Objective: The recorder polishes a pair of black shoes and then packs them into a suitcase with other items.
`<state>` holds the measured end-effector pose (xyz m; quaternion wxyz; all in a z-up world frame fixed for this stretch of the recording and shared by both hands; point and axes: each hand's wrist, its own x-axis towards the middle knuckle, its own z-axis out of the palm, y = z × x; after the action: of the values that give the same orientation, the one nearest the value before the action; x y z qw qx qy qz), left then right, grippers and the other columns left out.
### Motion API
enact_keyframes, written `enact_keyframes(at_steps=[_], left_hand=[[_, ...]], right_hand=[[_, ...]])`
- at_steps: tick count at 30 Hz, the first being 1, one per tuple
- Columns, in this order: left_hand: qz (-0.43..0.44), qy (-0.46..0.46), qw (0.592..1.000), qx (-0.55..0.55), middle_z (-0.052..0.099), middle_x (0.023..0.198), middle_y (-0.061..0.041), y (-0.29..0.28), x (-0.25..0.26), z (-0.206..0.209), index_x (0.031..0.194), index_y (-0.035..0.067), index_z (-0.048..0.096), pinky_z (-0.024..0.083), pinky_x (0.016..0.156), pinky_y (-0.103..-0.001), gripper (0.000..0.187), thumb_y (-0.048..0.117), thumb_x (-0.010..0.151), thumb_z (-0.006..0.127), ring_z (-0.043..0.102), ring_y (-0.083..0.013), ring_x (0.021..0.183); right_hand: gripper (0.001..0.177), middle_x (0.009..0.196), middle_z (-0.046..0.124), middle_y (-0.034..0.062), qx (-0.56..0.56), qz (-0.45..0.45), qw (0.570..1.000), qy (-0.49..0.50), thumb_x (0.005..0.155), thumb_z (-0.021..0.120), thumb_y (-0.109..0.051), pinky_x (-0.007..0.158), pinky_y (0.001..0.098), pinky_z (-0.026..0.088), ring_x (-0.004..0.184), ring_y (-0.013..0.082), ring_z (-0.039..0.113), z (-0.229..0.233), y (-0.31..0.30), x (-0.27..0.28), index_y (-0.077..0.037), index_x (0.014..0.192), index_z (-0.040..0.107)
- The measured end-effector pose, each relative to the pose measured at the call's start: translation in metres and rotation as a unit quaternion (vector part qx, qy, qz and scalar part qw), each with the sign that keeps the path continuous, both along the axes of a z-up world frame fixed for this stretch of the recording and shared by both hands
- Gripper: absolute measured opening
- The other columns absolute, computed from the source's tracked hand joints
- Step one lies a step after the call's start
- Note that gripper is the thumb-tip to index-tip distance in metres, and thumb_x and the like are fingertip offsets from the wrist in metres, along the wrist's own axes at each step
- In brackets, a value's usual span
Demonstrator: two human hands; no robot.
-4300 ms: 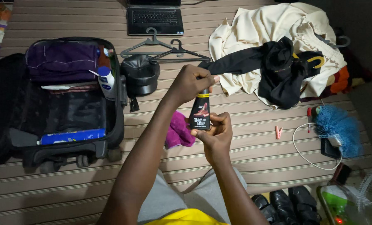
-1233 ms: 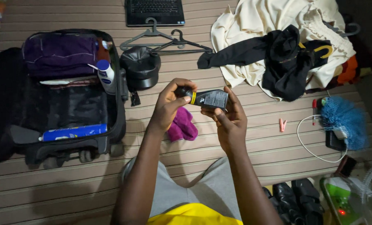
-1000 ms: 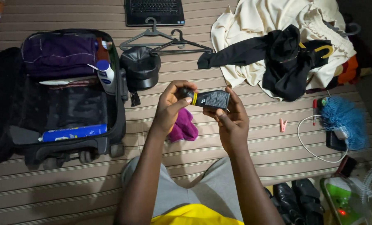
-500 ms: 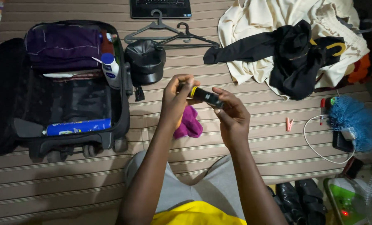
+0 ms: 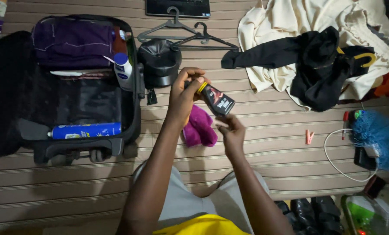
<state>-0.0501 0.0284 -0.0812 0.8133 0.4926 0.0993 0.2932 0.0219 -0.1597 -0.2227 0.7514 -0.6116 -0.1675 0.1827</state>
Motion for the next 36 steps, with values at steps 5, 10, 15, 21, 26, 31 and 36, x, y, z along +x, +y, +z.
enact_keyframes(at_steps=[5,10,15,21,26,31,36], left_hand=[[0.004,-0.036,0.999,0.016,0.068,0.109,-0.008,0.006,-0.005,0.003,0.123,0.005,0.059,0.06,0.087,-0.032,0.02,0.013,0.104,0.06,0.069,-0.0157,0.104],[-0.01,-0.057,0.998,0.013,0.068,0.112,-0.008,0.013,-0.013,0.004,0.126,0.006,0.056,0.058,0.09,-0.034,0.023,0.011,0.104,0.06,0.071,-0.0229,0.107],[-0.013,-0.092,0.996,0.007,0.065,0.117,-0.009,0.016,-0.016,-0.002,0.126,0.005,0.056,0.059,0.099,-0.037,0.02,0.009,0.106,0.059,0.07,-0.0245,0.114],[0.003,-0.067,0.998,-0.003,0.065,0.115,-0.009,0.013,-0.02,-0.002,0.122,0.004,0.059,0.058,0.097,-0.036,0.017,0.009,0.105,0.061,0.07,-0.0233,0.113],[0.014,-0.064,0.997,0.032,0.064,0.117,-0.009,0.003,-0.028,0.007,0.122,0.003,0.059,0.055,0.099,-0.032,0.029,0.0,0.095,0.07,0.066,-0.0193,0.113],[0.013,-0.074,0.995,0.064,0.064,0.118,-0.008,-0.01,-0.036,0.021,0.122,0.004,0.058,0.054,0.103,-0.031,0.034,-0.001,0.092,0.073,0.067,-0.0182,0.114],[0.018,-0.073,0.995,0.069,0.066,0.117,-0.009,-0.025,-0.04,0.039,0.122,0.003,0.058,0.054,0.1,-0.031,0.036,-0.001,0.089,0.073,0.067,-0.0181,0.112]], right_hand=[[0.038,0.112,0.073,0.0132,-0.127,0.009,0.992,-0.007,0.081,0.057,0.016,0.088,0.0321,0.059,0.102,0.0213,0.071,-0.053,0.007,-0.018,-0.001,0.114,0.068],[0.037,0.122,0.068,0.0162,-0.258,-0.01,0.944,-0.206,0.084,0.072,0.001,0.098,0.0362,0.058,0.114,0.0278,0.069,-0.058,0.027,-0.029,-0.005,0.12,0.066],[0.073,0.155,0.03,0.0231,-0.396,0.09,0.786,-0.466,0.072,0.083,-0.036,0.108,0.0592,0.034,0.134,0.0524,0.033,-0.056,0.046,-0.037,-0.016,0.138,0.059],[0.042,0.164,0.036,0.0086,-0.56,0.202,0.616,-0.516,0.083,0.071,-0.023,0.105,0.054,0.045,0.14,0.0414,0.042,-0.082,0.027,-0.049,-0.018,0.124,0.067],[0.025,0.119,0.069,0.0133,-0.448,0.129,0.833,-0.297,0.085,0.066,-0.018,0.085,0.0434,0.057,0.104,0.0396,0.068,-0.108,0.011,-0.028,-0.013,0.109,0.071],[0.018,0.078,0.072,0.0157,-0.443,0.046,0.878,-0.175,0.075,0.082,-0.014,0.07,0.0425,0.058,0.077,0.0329,0.073,-0.097,-0.006,-0.007,-0.004,0.085,0.071],[0.044,0.093,0.064,0.0121,-0.127,-0.053,0.987,0.082,0.076,0.063,0.019,0.06,0.0332,0.057,0.077,0.0221,0.066,-0.014,-0.031,-0.007,-0.005,0.113,0.057]])
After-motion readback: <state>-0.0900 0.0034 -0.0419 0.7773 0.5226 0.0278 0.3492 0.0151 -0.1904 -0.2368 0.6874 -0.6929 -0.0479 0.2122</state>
